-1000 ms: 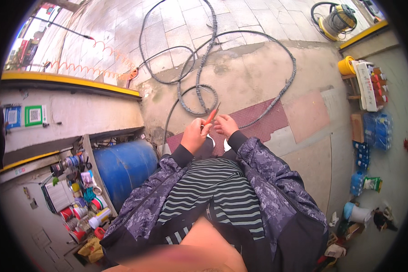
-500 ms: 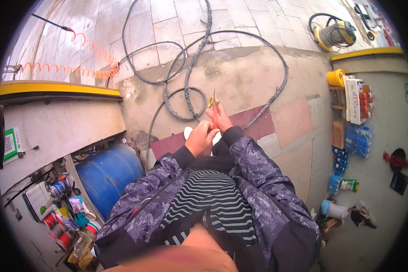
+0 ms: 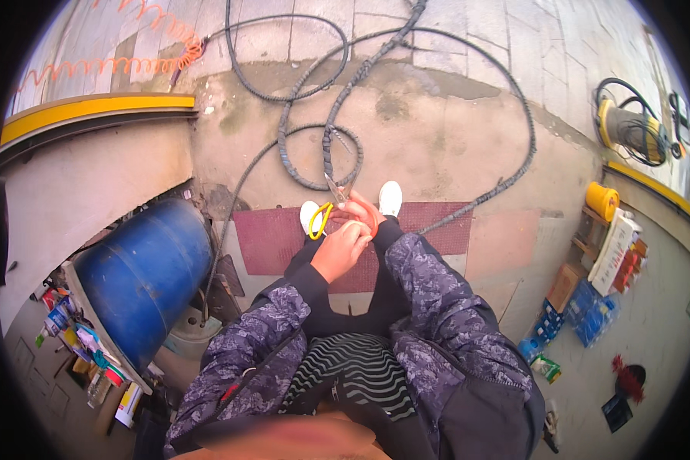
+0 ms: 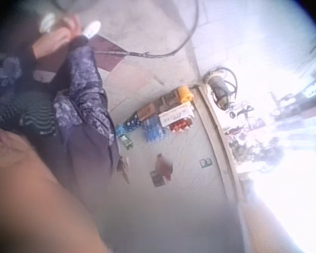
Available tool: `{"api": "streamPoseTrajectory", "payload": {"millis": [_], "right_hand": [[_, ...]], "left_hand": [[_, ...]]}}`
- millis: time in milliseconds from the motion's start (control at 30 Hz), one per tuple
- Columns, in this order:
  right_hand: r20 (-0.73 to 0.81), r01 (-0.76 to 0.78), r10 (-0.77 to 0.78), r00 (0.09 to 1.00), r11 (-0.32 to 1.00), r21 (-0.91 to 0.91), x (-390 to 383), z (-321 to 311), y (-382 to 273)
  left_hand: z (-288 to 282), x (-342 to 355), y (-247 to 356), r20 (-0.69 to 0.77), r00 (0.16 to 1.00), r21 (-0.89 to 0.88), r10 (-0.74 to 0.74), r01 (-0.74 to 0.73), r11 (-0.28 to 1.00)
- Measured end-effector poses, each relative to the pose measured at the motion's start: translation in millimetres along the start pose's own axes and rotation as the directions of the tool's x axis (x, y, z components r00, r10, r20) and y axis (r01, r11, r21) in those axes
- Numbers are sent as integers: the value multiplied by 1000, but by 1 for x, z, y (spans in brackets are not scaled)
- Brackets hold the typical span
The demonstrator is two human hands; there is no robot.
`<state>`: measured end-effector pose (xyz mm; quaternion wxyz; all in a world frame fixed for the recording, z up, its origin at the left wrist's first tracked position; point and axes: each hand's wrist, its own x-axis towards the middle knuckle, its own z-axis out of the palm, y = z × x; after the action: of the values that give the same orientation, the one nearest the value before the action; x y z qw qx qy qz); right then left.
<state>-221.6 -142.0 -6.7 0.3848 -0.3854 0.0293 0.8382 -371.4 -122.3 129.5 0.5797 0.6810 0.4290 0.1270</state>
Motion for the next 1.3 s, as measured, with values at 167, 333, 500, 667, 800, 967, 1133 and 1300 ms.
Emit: {"api": "streamPoseTrajectory", "payload": {"millis": [167, 333, 500, 667, 800, 967, 1133, 1300], "right_hand": [[-82, 106, -111, 990, 992, -71, 69, -101, -15], [-168, 18, -36, 985, 994, -112, 126, -171, -43], [65, -14, 36, 997, 951, -310, 161, -171, -103], [-3, 30, -44, 999, 731, -682, 176, -155, -135], [134, 187, -193, 972, 289, -939, 228, -182, -144], [68, 169, -199, 978, 550, -818, 278, -236, -133], [11, -30, 52, 999, 710, -703, 282, -278, -108], [69, -132, 246, 967, 710, -692, 294, -292, -85]], "left_hand": [[25, 69, -107, -251, 968, -89, 0, -23, 996], [20, 164, -293, -381, 905, 45, -191, 225, 973], [44, 251, -439, -277, 960, 647, 47, 150, 748], [60, 317, -518, -169, 969, 798, 183, 25, 602], [34, 351, -537, -167, 940, 707, 297, -96, 701], [-14, 354, -543, -374, 882, -34, -287, 296, 954], [-27, 328, -557, -257, 855, -319, -450, 364, 875], [-30, 359, -564, -252, 877, -267, -409, 344, 900]]}}
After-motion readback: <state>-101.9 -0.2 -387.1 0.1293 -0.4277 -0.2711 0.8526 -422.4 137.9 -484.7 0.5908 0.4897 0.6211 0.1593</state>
